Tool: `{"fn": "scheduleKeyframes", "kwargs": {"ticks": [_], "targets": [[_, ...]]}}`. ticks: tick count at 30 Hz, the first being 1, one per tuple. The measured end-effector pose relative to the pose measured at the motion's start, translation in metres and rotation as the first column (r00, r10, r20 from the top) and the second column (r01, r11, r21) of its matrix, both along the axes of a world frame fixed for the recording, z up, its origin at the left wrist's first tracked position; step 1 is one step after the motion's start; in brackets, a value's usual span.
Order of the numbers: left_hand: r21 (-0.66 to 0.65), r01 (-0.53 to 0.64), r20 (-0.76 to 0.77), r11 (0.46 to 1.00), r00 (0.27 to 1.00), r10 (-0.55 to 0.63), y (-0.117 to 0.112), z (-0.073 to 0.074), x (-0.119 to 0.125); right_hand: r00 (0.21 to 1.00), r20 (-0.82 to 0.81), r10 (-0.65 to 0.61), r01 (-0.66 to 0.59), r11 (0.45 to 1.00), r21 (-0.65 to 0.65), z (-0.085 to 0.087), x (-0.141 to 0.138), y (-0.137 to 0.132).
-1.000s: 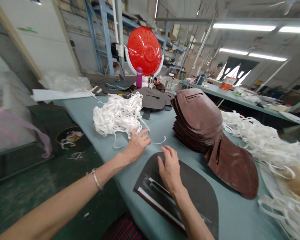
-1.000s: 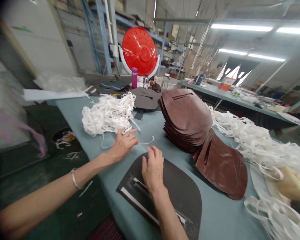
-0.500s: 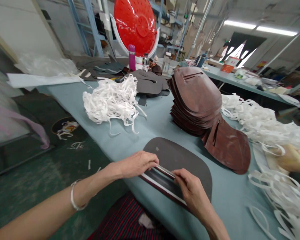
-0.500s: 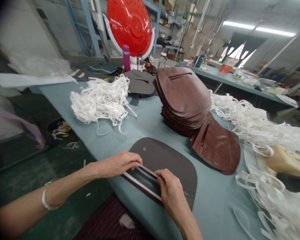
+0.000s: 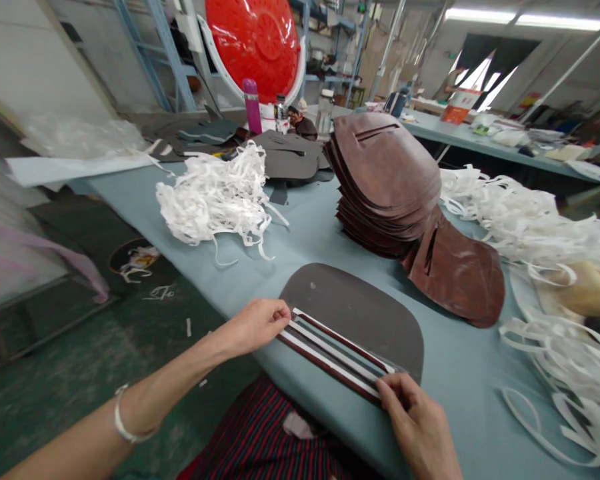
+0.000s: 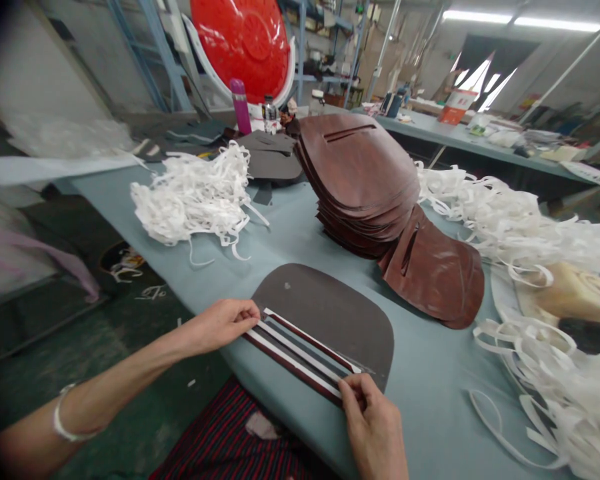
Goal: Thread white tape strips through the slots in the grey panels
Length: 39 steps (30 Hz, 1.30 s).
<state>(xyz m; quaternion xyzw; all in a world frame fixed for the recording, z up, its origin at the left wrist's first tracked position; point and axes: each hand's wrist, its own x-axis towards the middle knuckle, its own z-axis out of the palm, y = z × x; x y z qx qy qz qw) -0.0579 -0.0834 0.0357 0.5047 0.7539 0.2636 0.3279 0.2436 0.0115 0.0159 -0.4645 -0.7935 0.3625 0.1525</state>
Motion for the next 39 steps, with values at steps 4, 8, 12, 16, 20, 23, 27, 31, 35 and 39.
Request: {"fn": "scheduleKeyframes", "kwargs": {"ticks": [4, 8, 12, 16, 20, 23, 27, 31, 35, 39], "targets": [[-0.041, -0.023, -0.001, 0.999, 1.000, 0.023, 0.000, 0.003, 0.000, 0.999, -0.003, -0.032, 0.032, 0.999, -0.007, 0.001, 0.004, 0.002], [-0.073, -0.077, -0.034, 0.994, 0.997, 0.075, 0.002, -0.001, 0.002, 0.995, 0.046, -0.083, 0.084, 0.996, -0.003, -0.001, 0.010, 0.003], [-0.089, -0.083, -0.056, 0.993, 0.995, 0.078, 0.004, -0.004, 0.001, 0.996, 0.045, -0.078, 0.079, 0.996, -0.027, -0.006, 0.014, 0.002], [-0.106, -0.087, -0.077, 0.991, 0.994, 0.079, 0.006, -0.005, -0.001, 0.997, 0.030, -0.070, 0.071, 0.997, -0.035, -0.010, 0.015, 0.001], [-0.118, -0.099, -0.125, 0.988, 0.989, 0.084, 0.007, -0.006, 0.001, 0.996, 0.053, -0.072, 0.074, 0.997, -0.030, -0.009, 0.015, 0.004], [-0.099, -0.125, -0.210, 0.987, 0.972, 0.102, 0.007, -0.006, 0.008, 0.995, 0.071, -0.070, 0.073, 0.996, -0.055, -0.006, 0.014, 0.005], [0.094, -0.020, -0.414, 0.995, 0.909, 0.058, 0.000, -0.006, 0.025, 0.990, 0.095, -0.101, 0.108, 0.991, -0.082, 0.000, 0.011, 0.004], [0.149, 0.160, -0.647, 0.976, 0.762, -0.026, -0.013, -0.011, 0.039, 0.984, 0.085, -0.158, 0.166, 0.981, -0.105, 0.001, 0.009, 0.004], [0.111, 0.290, -0.760, 0.951, 0.641, -0.106, -0.027, -0.020, 0.042, 0.976, 0.090, -0.199, 0.208, 0.972, -0.111, -0.004, 0.010, 0.004], [0.044, 0.350, -0.821, 0.936, 0.546, -0.166, -0.036, -0.025, 0.046, 0.971, 0.101, -0.216, 0.225, 0.970, -0.095, -0.004, 0.009, 0.003]]}}
